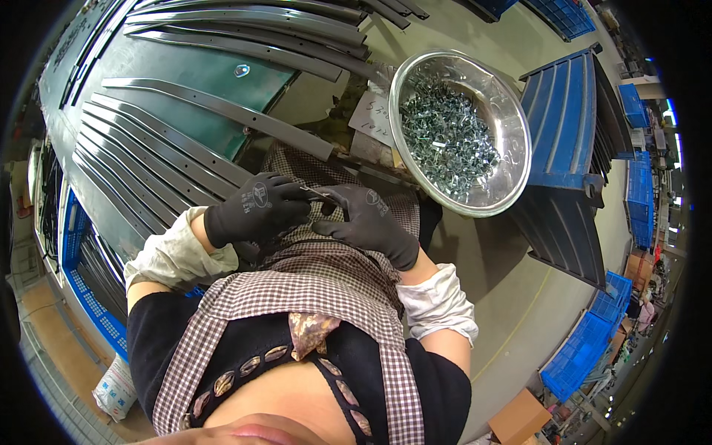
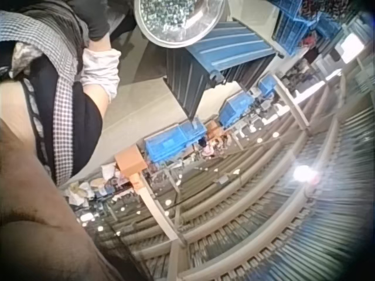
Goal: The person repeatedly picks up long, curved metal strips from a green workbench and inserts small fasteners from a metal bowl into pre-drilled holes along the strips. The person handles the strips one at a time, aligning them and securing fasteners by hand.
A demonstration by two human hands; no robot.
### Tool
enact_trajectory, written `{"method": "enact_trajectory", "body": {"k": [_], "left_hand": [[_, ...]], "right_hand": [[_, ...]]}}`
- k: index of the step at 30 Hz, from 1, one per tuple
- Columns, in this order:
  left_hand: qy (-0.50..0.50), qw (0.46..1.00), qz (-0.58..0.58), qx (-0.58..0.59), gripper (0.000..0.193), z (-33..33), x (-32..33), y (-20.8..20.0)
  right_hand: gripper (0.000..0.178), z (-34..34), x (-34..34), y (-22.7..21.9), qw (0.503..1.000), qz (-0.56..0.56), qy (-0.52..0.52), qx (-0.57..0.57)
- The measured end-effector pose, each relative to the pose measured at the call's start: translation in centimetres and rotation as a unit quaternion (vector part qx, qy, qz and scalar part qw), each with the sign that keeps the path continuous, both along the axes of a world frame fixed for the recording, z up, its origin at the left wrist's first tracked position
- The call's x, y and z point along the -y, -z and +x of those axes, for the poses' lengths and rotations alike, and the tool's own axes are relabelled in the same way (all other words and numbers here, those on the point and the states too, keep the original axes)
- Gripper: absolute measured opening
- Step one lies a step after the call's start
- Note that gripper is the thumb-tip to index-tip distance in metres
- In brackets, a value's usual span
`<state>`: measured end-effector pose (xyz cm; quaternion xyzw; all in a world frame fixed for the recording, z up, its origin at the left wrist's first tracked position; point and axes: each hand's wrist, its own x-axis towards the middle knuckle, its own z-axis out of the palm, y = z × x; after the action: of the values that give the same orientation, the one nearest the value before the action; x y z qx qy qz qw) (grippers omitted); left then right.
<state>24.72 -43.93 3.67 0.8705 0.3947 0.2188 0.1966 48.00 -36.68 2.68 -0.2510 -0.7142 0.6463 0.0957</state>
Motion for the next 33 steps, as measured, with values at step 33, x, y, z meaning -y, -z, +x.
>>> {"method": "enact_trajectory", "body": {"k": [33], "left_hand": [[-0.181,0.982,-0.012,-0.043,0.054,-7.2,-6.4,4.5]], "right_hand": [[0.030,-1.9,-5.5,3.8,0.890,0.452,0.063,-0.008]]}}
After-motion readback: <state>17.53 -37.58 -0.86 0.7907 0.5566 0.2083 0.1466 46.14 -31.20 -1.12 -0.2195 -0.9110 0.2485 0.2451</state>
